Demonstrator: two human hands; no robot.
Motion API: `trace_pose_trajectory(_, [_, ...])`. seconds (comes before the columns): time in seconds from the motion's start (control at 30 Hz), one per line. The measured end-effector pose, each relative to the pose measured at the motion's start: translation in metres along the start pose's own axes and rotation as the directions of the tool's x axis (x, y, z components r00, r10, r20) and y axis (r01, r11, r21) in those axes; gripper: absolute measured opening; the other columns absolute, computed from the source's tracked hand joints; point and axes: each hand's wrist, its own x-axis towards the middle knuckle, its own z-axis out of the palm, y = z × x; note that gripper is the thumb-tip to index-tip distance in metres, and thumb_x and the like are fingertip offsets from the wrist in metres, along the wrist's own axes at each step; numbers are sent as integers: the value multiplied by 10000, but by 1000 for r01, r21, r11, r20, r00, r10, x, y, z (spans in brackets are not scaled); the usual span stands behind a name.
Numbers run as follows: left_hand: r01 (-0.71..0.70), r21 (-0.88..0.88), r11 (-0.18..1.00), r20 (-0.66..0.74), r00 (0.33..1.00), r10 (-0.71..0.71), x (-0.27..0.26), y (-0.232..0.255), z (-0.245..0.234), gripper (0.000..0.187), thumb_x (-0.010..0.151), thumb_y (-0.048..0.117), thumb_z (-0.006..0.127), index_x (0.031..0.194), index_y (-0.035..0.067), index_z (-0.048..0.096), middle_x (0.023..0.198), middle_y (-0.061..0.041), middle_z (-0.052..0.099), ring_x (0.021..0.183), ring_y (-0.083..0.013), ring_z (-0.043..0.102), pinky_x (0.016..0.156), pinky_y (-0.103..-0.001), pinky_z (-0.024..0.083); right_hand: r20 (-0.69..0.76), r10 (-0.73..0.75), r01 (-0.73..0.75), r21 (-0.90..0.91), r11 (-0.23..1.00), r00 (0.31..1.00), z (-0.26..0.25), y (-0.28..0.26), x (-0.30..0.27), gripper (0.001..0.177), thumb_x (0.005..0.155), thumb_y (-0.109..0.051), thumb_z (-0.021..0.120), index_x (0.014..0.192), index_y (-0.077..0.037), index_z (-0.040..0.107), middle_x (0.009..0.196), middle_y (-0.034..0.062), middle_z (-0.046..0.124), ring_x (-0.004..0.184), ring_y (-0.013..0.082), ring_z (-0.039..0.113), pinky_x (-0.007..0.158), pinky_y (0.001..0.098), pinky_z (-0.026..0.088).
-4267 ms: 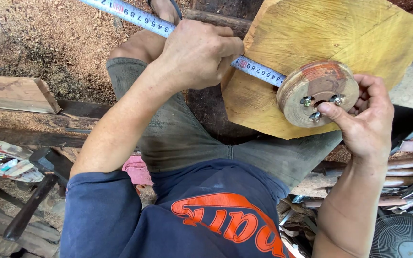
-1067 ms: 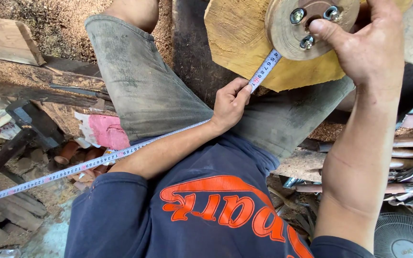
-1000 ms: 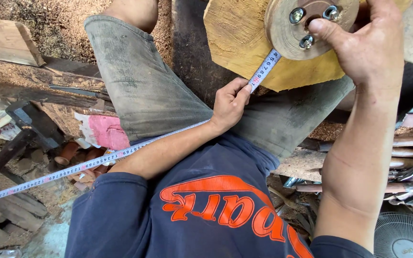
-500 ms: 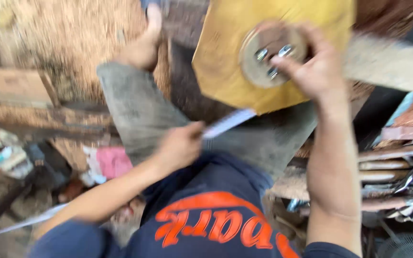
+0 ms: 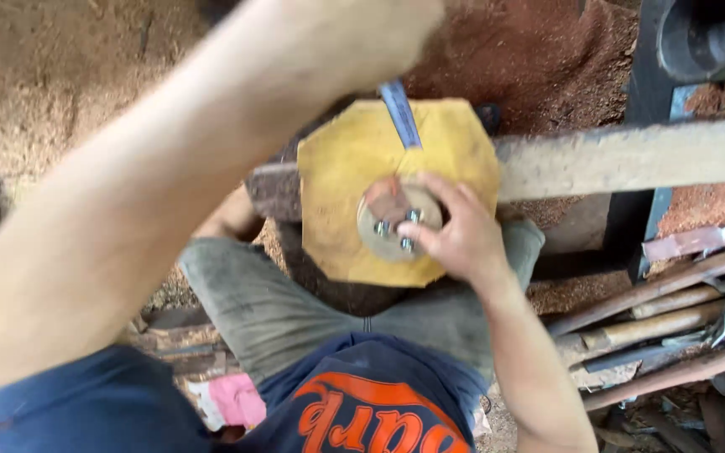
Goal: Measure and assemble wooden components in a workshop.
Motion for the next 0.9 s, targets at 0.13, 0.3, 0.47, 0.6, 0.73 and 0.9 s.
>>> trace_pose_trajectory(0.13, [-114,-15,993,399,910,111,75,1,30,86,807,200,743,830,125,778,801,-110,750,743,-278,696,653,-447,530,78,173,-167,-80,983,982,-5,-11,6,765,700,-409,889,1378,-223,588,1261,117,640,1188,350,610,937,461,515])
trace_pose_trajectory(0.3, [-260,-75,963,513,818,261,80,1,56,103,810,207,698,785,149,780,807,-101,761,807,-241,700,880,-426,433,109,231,-226,-54,973,967,-11,-19,14,764,674,-372,888,1364,-217,596,1220,91,647,1147,325,634,901,439,535])
trace_pose_trajectory(0.47, [-267,-135,954,511,807,297,86,-2,60,110,744,132,670,756,142,779,763,-86,753,752,-219,672,951,-411,373,101,208,-207,-23,978,973,-11,-18,14,747,662,-345,892,1333,-164,617,1169,82,653,1098,310,657,868,421,549])
trace_pose_trajectory(0.6, [-270,-206,940,545,766,340,89,9,70,122,720,96,649,729,128,767,715,-87,724,687,-208,633,961,-396,355,102,195,-194,-18,981,976,-11,-18,16,743,663,-349,896,1324,-144,625,1148,84,650,1074,314,665,852,417,553])
trace_pose_trajectory(0.73, [-320,-223,921,556,734,390,87,15,76,81,729,114,654,768,115,725,687,-76,708,642,-203,625,909,-364,374,113,216,-216,-13,976,970,-12,-18,16,754,658,-347,896,1330,-143,620,1139,83,649,1068,307,668,840,417,554])
trace_pose_trajectory(0.9, [-345,-232,910,565,714,414,84,25,68,141,828,158,630,735,148,735,668,-52,704,638,-177,609,891,-371,360,113,207,-208,-3,978,972,-11,-15,16,749,659,-348,899,1324,-142,622,1135,79,653,1071,302,669,842,416,557])
